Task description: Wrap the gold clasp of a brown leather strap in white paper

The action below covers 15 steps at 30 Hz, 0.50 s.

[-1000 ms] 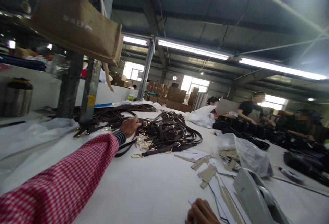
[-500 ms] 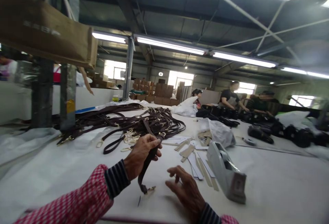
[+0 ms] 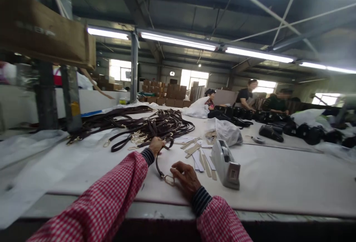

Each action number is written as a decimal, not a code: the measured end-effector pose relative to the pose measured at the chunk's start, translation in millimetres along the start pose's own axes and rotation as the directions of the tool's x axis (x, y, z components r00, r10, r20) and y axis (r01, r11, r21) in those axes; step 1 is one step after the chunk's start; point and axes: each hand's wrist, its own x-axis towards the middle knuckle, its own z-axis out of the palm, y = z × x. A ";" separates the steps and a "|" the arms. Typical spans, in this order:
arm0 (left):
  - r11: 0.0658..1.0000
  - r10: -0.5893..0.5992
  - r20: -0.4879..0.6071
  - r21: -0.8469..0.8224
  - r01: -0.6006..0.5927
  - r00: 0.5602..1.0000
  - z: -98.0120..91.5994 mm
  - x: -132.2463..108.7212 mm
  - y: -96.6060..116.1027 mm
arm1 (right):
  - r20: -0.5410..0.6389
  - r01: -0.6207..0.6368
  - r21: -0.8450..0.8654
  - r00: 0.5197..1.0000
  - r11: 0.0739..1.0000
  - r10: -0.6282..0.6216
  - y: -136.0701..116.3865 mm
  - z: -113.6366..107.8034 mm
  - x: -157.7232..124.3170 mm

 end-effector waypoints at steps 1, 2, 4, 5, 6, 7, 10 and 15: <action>0.995 0.028 0.032 0.098 -0.031 0.999 -2.8 -5.6 -13.3 | -0.011 0.000 0.003 1.000 1.000 0.000 2.0 0.1 0.2; 0.979 0.063 0.064 0.190 -0.074 0.996 -7.2 -12.2 -25.2 | -0.022 0.001 0.002 1.000 1.000 -0.001 4.0 0.3 0.5; 0.919 0.138 0.127 0.353 -0.174 0.982 -19.5 -28.0 -43.4 | -0.029 0.009 -0.013 1.000 1.000 -0.009 8.3 1.2 1.2; 0.880 0.170 0.160 0.420 -0.223 0.972 -26.7 -37.0 -49.6 | -0.027 0.017 -0.024 0.999 1.000 -0.018 10.4 1.8 1.7; 0.837 0.199 0.193 0.477 -0.269 0.961 -34.4 -46.5 -54.1 | -0.029 0.027 -0.034 0.999 0.999 -0.028 12.3 2.4 2.2; 0.793 0.222 0.224 0.524 -0.309 0.949 -43.0 -56.4 -57.1 | -0.033 0.036 -0.042 0.999 0.998 -0.037 13.9 3.0 2.6; 0.662 0.274 0.269 0.644 -0.384 0.923 -78.3 -83.6 -60.0 | -0.053 0.054 -0.064 0.997 0.997 -0.058 16.2 4.5 2.9; 0.440 0.311 0.117 0.862 -0.252 0.943 -194.9 -97.1 -51.0 | -0.015 0.054 -0.113 0.998 0.992 -0.056 15.1 5.3 2.2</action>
